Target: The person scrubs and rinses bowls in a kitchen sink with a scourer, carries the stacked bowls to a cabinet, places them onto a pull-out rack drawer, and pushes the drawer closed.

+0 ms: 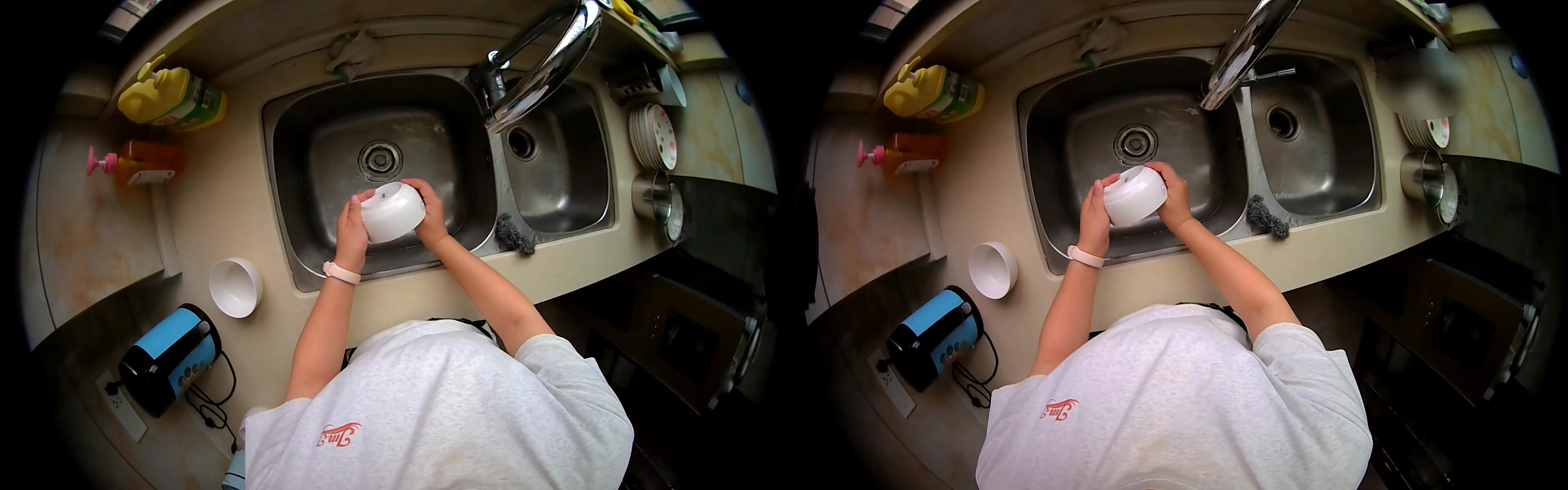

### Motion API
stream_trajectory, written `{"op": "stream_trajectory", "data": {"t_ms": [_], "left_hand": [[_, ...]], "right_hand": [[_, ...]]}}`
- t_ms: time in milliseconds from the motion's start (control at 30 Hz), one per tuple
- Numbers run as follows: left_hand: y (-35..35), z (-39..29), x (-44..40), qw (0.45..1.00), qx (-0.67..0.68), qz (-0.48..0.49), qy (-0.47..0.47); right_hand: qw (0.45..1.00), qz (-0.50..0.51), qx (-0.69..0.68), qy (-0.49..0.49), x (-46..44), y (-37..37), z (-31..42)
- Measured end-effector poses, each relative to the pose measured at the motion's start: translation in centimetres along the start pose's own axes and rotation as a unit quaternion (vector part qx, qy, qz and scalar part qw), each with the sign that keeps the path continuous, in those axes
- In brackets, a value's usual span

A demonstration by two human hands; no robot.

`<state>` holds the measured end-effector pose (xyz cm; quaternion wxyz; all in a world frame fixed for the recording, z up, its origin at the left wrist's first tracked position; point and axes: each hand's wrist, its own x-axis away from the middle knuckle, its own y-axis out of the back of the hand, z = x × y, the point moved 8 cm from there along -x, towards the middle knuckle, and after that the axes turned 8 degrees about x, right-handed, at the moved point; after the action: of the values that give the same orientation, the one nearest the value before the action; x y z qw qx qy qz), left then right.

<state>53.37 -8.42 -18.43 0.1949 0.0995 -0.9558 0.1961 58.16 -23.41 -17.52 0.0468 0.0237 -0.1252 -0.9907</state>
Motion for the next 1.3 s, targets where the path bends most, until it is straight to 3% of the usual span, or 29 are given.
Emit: {"op": "stream_trajectory", "data": {"t_ms": [100, 167, 200, 233, 300, 333, 367, 433, 633, 667, 733, 833, 867, 933, 1000, 1100, 1200, 1267, 1300], "left_hand": [[0.7, 1.5, -0.3, 0.996, 0.038, -0.036, 0.074], [1.2, 2.8, -0.9, 0.992, 0.046, -0.054, 0.107], [1.3, 3.5, -1.5, 0.994, -0.002, -0.034, 0.106], [1.6, 4.4, -2.4, 0.993, -0.05, -0.014, 0.104], [2.9, 7.7, -4.5, 0.989, -0.011, -0.002, 0.149], [2.6, 9.8, -4.4, 0.956, 0.134, -0.004, 0.262], [1.8, 11.5, -4.0, 0.889, 0.275, -0.005, 0.366], [2.3, 13.5, -4.4, 0.87, 0.268, -0.046, 0.411], [4.0, 17.9, -5.9, 0.849, 0.249, -0.121, 0.45], [4.1, 18.0, -6.1, 0.848, 0.25, -0.123, 0.45], [5.3, 14.6, -5.2, 0.851, -0.079, -0.128, 0.503], [7.4, 19.0, -7.3, 0.89, 0.019, -0.103, 0.443], [7.8, 18.9, -7.3, 0.892, 0.018, -0.105, 0.439], [8.5, 19.6, -6.0, 0.86, -0.006, -0.111, 0.497], [8.8, 20.4, -5.2, 0.862, -0.004, -0.121, 0.492], [8.9, 20.6, -5.0, 0.858, -0.004, -0.136, 0.495], [8.2, 18.7, -4.3, 0.835, -0.064, -0.092, 0.539], [9.0, 19.6, -6.4, 0.898, -0.078, -0.094, 0.423], [9.3, 19.7, -6.8, 0.898, -0.078, -0.096, 0.423]], "right_hand": [[1.0, 0.007, 0.018, -0.018, 0.2, -0.5, -2.0], [0.978, 0.079, 0.161, -0.107, 0.0, -1.4, -5.8], [0.959, 0.143, 0.169, -0.177, 0.3, -2.2, -9.4], [0.959, 0.142, 0.17, -0.177, 0.0, -2.1, -9.1], [0.836, 0.227, 0.041, -0.499, 3.6, -2.8, -11.5], [0.805, 0.279, 0.016, -0.524, 4.4, -3.3, -12.3], [0.805, 0.278, 0.016, -0.524, 4.4, -3.3, -13.4], [0.718, 0.31, -0.013, -0.623, 6.2, -3.7, -15.9], [0.714, 0.266, -0.061, -0.645, 5.9, -4.1, -17.6], [0.735, 0.258, -0.051, -0.625, 5.4, -4.1, -18.0], [0.755, 0.255, -0.042, -0.603, 4.6, -4.7, -18.6], [0.751, 0.235, 0.026, -0.616, 4.0, -4.8, -19.8], [0.765, 0.261, 0.086, -0.582, 3.4, -4.8, -20.2], [0.778, 0.284, 0.145, -0.541, 2.5, -4.9, -19.4], [0.768, 0.29, 0.2, -0.535, 2.6, -4.5, -18.7], [0.77, 0.265, 0.2, -0.544, 2.7, -4.5, -18.4], [0.779, 0.22, 0.15, -0.568, 3.2, -4.9, -20.6], [0.8, 0.22, 0.127, -0.544, 3.1, -5.6, -21.9], [0.82, 0.216, 0.104, -0.52, 2.6, -5.9, -21.3]]}}
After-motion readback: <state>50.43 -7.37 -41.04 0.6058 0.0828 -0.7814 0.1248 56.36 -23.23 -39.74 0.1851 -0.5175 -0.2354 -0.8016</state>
